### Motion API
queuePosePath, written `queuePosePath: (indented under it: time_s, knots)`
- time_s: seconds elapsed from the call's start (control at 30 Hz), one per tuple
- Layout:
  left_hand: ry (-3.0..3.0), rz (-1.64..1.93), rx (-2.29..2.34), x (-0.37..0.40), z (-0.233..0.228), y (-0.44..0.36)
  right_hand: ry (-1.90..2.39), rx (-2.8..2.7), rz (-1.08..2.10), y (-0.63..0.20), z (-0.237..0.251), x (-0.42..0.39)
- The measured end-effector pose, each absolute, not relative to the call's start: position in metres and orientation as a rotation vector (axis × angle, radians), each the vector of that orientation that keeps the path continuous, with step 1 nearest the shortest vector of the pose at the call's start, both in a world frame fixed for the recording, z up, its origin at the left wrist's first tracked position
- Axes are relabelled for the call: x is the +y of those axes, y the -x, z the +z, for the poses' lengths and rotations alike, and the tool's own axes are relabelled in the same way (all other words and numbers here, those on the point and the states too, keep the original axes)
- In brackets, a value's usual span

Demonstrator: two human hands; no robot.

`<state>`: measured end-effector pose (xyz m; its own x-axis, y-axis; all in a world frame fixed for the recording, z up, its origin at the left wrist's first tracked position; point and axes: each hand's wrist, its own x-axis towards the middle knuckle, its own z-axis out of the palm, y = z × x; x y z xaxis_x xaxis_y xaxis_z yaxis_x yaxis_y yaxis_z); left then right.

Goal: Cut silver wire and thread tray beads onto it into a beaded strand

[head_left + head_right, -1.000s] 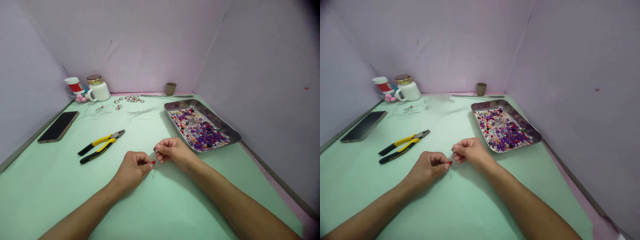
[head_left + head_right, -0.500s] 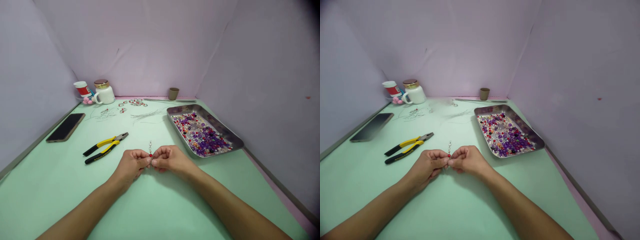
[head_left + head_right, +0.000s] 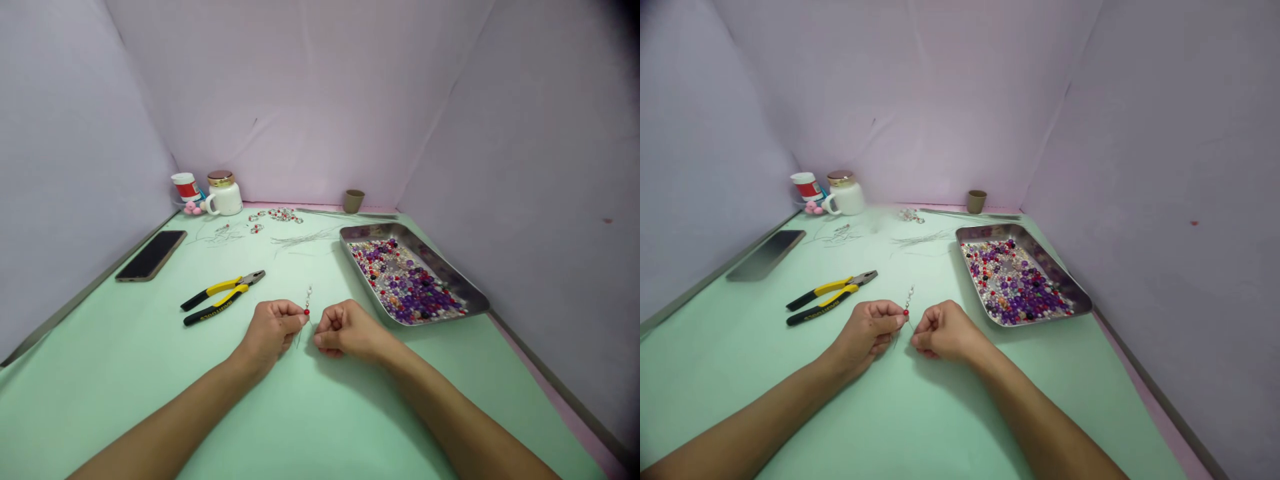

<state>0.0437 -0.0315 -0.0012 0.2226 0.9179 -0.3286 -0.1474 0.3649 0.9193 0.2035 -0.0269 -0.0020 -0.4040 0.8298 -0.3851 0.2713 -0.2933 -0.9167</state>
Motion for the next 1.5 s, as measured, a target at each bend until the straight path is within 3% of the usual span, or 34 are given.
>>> queuePosePath:
  time_s: [0.17, 0.93, 1.27, 1.5]
  knots:
    - [-0.902, 0.93, 1.042, -0.027, -0.004, -0.039, 1.464, -1.883, 1.881, -0.221, -0.003, -0.023]
    - [-0.98, 0.839, 0.845, -0.02, -0.01, -0.03, 1.438, -1.933, 1.734, -0.217, -0.007, -0.021]
    - [-1.023, 0.736, 0.879, -0.023, -0.007, -0.031, 1.338, -1.512, 1.471, -0.208, 0.005, -0.02]
    - [-1.071, 0.622, 0.937, -0.025, -0.001, -0.037, 1.213, -1.235, 1.552, -0.203, 0.006, -0.022]
